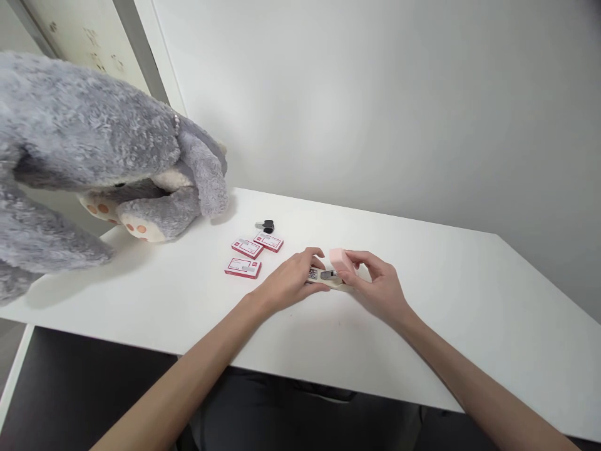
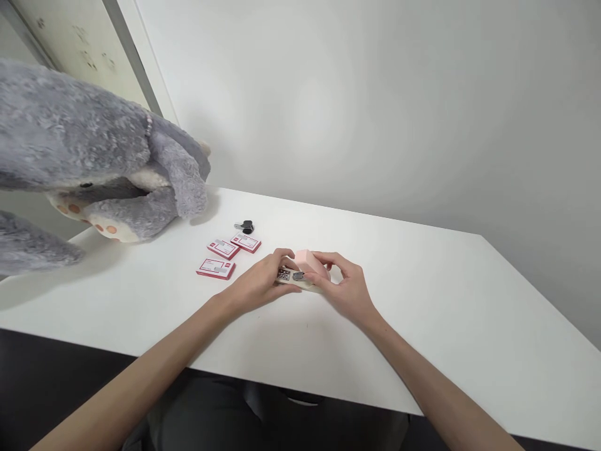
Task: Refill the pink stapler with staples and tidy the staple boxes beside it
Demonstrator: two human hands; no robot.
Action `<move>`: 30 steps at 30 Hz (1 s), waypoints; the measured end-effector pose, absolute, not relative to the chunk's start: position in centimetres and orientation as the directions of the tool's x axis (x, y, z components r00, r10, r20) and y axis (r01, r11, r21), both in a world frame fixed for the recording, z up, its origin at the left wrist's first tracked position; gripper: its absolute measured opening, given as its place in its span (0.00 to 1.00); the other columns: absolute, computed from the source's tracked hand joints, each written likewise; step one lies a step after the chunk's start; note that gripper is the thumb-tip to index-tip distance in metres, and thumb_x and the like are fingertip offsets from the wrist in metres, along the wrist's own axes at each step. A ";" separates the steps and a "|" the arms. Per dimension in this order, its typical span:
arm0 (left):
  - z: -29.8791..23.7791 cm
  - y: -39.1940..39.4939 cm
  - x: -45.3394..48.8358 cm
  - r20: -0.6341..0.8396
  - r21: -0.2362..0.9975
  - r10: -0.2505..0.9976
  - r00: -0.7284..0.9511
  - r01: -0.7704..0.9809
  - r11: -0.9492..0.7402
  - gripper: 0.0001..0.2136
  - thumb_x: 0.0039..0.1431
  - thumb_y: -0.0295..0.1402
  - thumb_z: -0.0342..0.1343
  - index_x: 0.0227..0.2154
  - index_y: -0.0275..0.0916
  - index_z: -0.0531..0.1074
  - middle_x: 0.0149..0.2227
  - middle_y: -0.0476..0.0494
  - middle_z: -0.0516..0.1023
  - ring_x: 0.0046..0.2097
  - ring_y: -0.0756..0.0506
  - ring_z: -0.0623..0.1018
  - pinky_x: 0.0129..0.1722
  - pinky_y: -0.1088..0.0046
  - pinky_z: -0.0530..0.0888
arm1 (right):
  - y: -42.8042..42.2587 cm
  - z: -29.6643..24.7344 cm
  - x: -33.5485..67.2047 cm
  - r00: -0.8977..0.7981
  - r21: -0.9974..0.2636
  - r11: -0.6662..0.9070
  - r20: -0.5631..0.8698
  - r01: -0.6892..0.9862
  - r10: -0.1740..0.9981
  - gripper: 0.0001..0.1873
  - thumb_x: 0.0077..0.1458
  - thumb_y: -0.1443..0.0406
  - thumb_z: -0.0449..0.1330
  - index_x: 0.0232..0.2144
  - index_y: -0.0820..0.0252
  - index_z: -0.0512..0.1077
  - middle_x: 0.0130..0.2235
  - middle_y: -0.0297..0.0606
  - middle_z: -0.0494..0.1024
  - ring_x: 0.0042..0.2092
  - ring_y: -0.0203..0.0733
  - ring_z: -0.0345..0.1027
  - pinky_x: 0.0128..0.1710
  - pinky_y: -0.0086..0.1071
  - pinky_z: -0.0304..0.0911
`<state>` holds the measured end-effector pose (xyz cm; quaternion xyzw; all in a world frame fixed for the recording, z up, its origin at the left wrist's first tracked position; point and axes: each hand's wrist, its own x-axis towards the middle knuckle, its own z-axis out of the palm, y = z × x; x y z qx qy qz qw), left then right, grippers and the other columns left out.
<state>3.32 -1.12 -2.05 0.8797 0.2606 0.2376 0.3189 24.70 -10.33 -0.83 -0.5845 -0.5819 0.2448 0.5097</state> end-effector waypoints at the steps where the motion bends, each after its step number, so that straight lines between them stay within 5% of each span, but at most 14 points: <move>1: -2.1 -1.1 3.3 0.252 0.682 0.612 0.750 0.312 -0.662 0.26 0.64 0.44 0.65 0.58 0.44 0.62 0.54 0.36 0.82 0.51 0.36 0.83 0.45 0.60 0.77 | -10.3 -0.9 24.7 0.202 -0.878 0.197 0.309 0.435 0.929 0.18 0.55 0.49 0.71 0.45 0.47 0.82 0.44 0.38 0.84 0.43 0.50 0.74 0.47 0.47 0.73; 30: -2.4 -0.6 3.4 0.293 0.541 0.635 0.715 0.423 -0.727 0.28 0.63 0.45 0.66 0.59 0.41 0.61 0.53 0.35 0.80 0.52 0.34 0.81 0.48 0.57 0.76 | -10.3 -1.0 24.5 0.226 -0.858 0.141 0.283 0.494 0.932 0.21 0.55 0.48 0.70 0.46 0.50 0.82 0.48 0.41 0.85 0.42 0.48 0.75 0.38 0.40 0.70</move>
